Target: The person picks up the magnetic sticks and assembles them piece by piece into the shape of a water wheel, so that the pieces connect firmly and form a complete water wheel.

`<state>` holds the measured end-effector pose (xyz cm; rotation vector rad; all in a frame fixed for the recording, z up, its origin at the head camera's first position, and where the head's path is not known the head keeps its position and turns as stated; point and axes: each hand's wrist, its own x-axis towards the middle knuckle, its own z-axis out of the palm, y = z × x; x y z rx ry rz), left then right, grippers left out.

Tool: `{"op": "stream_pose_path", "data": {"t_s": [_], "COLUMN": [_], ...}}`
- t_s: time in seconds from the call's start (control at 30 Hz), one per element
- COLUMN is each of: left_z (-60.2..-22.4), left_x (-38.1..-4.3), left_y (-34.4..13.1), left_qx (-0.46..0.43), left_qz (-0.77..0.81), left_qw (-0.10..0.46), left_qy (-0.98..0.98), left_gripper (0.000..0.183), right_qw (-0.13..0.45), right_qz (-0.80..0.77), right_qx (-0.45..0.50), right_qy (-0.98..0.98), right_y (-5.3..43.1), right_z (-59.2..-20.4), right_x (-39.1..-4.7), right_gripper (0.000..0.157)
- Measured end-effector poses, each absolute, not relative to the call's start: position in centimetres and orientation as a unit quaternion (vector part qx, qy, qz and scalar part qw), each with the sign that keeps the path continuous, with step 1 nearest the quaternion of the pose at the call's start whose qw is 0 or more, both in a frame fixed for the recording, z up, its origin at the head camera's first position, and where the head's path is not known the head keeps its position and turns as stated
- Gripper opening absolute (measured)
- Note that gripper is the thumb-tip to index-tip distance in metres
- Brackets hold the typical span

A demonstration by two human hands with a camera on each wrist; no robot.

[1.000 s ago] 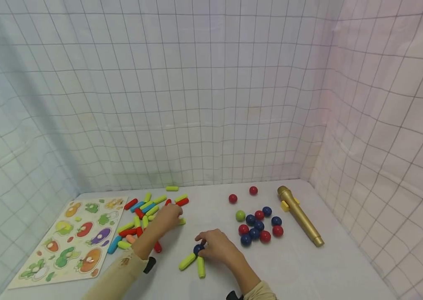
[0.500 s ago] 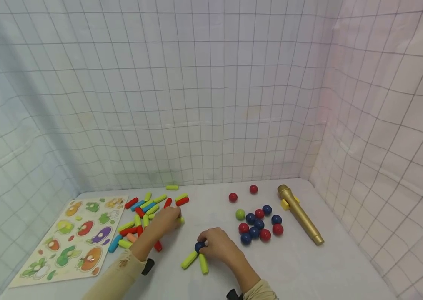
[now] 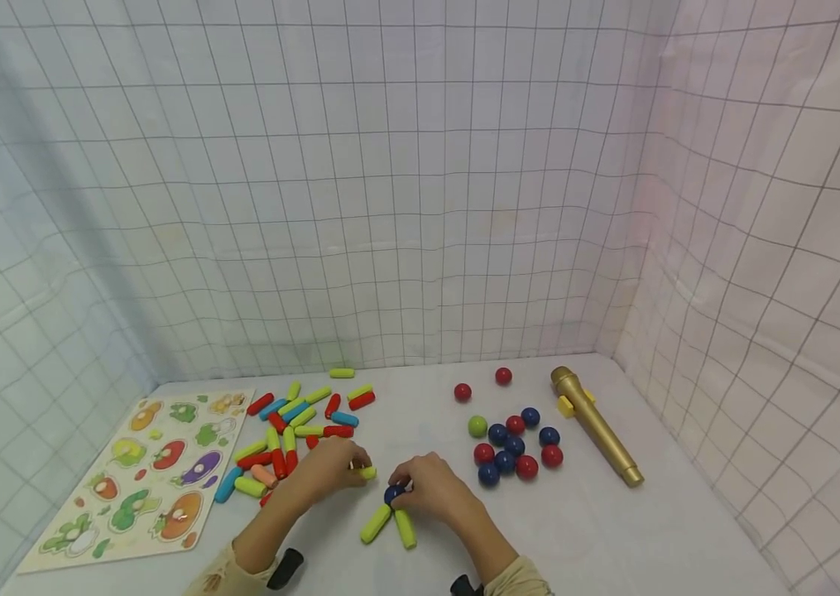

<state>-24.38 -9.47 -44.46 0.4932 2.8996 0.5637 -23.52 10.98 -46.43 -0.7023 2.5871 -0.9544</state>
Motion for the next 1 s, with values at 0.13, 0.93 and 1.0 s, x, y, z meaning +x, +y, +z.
{"op": "stream_pose_path", "data": {"t_s": [0.13,0.93,1.0], "left_z": [-44.5,-44.4,-44.2], "left_x": [-23.7,-21.8,-21.7], "left_y": [-9.3,-10.1,-11.7], "left_qx": [0.171,0.148,0.111], "left_qz": [0.174,0.194,0.190], "left_qw": [0.098,0.068,0.037], "left_qy": [0.965,0.967,0.975], "left_gripper": [0.016,0.020,0.011], "right_qw": [0.146,0.118,0.119], "right_qz": [-0.325,-0.300,-0.299], "right_qx": [-0.243,-0.254,-0.259], "right_qy": [0.902,0.912,0.911], "right_y": [10.9,10.7,10.8], "right_z": [-46.4,-46.4,-46.4], "right_x": [-23.6,-23.5,-23.5], "right_gripper": [0.022,0.026,0.027]}}
